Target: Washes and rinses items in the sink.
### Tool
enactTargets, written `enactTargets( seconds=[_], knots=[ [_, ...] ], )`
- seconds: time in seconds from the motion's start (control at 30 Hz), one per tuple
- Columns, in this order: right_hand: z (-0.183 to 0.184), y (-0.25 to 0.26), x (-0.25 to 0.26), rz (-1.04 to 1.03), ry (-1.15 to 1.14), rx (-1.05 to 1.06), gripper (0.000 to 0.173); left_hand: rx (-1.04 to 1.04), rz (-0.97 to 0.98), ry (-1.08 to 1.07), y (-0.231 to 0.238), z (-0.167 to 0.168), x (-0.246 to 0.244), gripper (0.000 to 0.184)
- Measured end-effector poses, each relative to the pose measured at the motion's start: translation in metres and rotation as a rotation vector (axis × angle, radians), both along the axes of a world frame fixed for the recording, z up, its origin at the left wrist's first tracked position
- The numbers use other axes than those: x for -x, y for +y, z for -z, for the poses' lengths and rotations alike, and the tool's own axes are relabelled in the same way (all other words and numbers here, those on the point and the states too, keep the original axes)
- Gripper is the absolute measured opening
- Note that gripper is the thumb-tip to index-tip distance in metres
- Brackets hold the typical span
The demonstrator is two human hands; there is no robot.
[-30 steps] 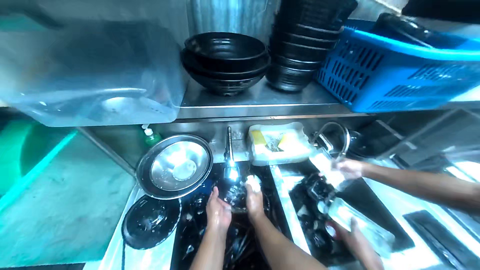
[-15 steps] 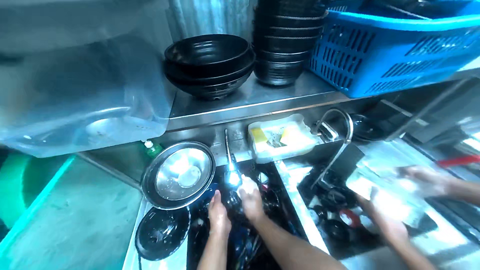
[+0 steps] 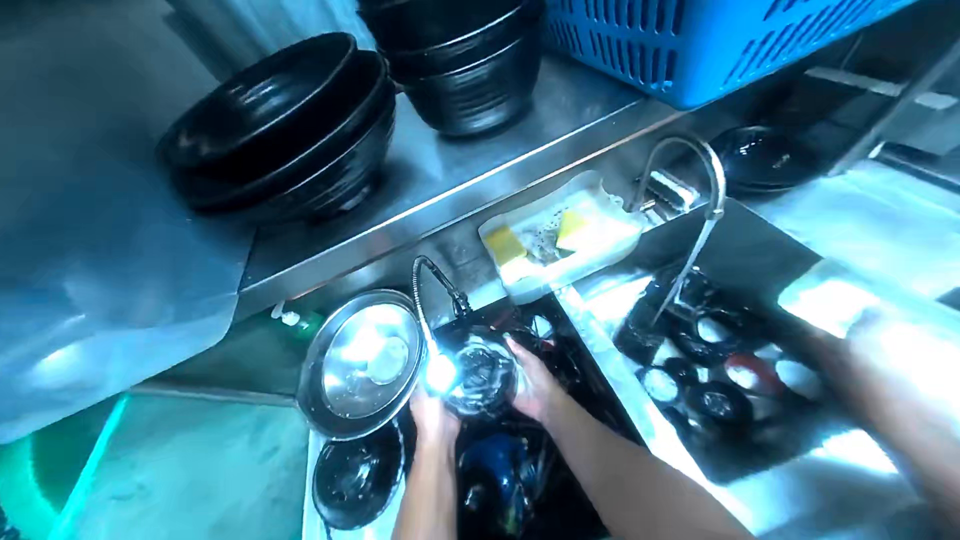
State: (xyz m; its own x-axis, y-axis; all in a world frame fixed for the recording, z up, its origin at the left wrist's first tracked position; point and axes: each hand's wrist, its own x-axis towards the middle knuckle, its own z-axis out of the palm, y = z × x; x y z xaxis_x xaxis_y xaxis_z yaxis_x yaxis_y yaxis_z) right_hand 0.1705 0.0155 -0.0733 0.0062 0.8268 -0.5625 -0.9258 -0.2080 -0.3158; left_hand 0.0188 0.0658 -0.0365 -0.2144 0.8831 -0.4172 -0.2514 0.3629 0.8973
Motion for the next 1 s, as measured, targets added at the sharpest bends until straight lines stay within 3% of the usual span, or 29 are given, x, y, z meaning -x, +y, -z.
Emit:
enactTargets(
  seconds=[0.07, 0.13, 0.27, 0.4, 0.5, 0.57, 0.63, 0.73, 0.8, 0.9, 0.93, 1.0],
  knots=[
    [-0.013, -0.009, 0.003, 0.132, -0.07, 0.028, 0.045, 0.074, -0.035, -0.069, -0.003, 0.018, -0.014, 0.036],
    [-0.028, -0.007, 0.003, 0.215, -0.287, 0.118, 0.046, 0.093, 0.027, -0.038, -0.014, 0.02, -0.033, 0.044],
    [-0.052, 0.001, 0.009, 0.185, -0.569, 0.22, 0.052, 0.023, 0.155, 0.096, -0.027, 0.033, -0.056, 0.064],
    [-0.049, -0.014, 0.036, -0.208, -0.936, 0.071, 0.045, -0.138, 0.22, 0.037, -0.039, 0.013, -0.058, 0.051],
    [-0.042, -0.029, 0.032, -0.744, -1.45, -0.05, 0.052, -0.07, 0.205, -0.104, -0.035, 0.007, -0.027, 0.039],
    [-0.042, -0.03, 0.023, -1.047, -1.794, -0.115, 0.054, -0.03, 0.21, -0.139, -0.036, 0.008, -0.002, 0.046],
    [-0.048, -0.021, 0.02, -1.166, -2.009, -0.061, 0.041, -0.003, 0.255, -0.087, -0.042, 0.007, 0.012, 0.057],
    [-0.045, -0.003, 0.038, -0.983, -2.043, 0.047, 0.044, 0.155, 0.311, 0.016, -0.058, -0.005, 0.002, 0.063],
    [-0.047, 0.005, 0.052, -0.854, -1.751, -0.02, 0.049, 0.278, 0.392, 0.035, -0.057, -0.012, -0.002, 0.063],
    [-0.04, -0.003, 0.062, -0.833, -1.332, -0.263, 0.039, 0.339, 0.404, 0.11, -0.04, -0.015, 0.014, 0.061],
    [-0.038, -0.008, 0.06, -0.926, -1.341, -0.306, 0.039, 0.324, 0.391, 0.145, -0.034, -0.018, 0.021, 0.058],
    [-0.042, -0.019, 0.048, -1.146, -1.716, -0.256, 0.039, 0.308, 0.375, 0.218, -0.031, -0.023, 0.03, 0.056]
  ],
)
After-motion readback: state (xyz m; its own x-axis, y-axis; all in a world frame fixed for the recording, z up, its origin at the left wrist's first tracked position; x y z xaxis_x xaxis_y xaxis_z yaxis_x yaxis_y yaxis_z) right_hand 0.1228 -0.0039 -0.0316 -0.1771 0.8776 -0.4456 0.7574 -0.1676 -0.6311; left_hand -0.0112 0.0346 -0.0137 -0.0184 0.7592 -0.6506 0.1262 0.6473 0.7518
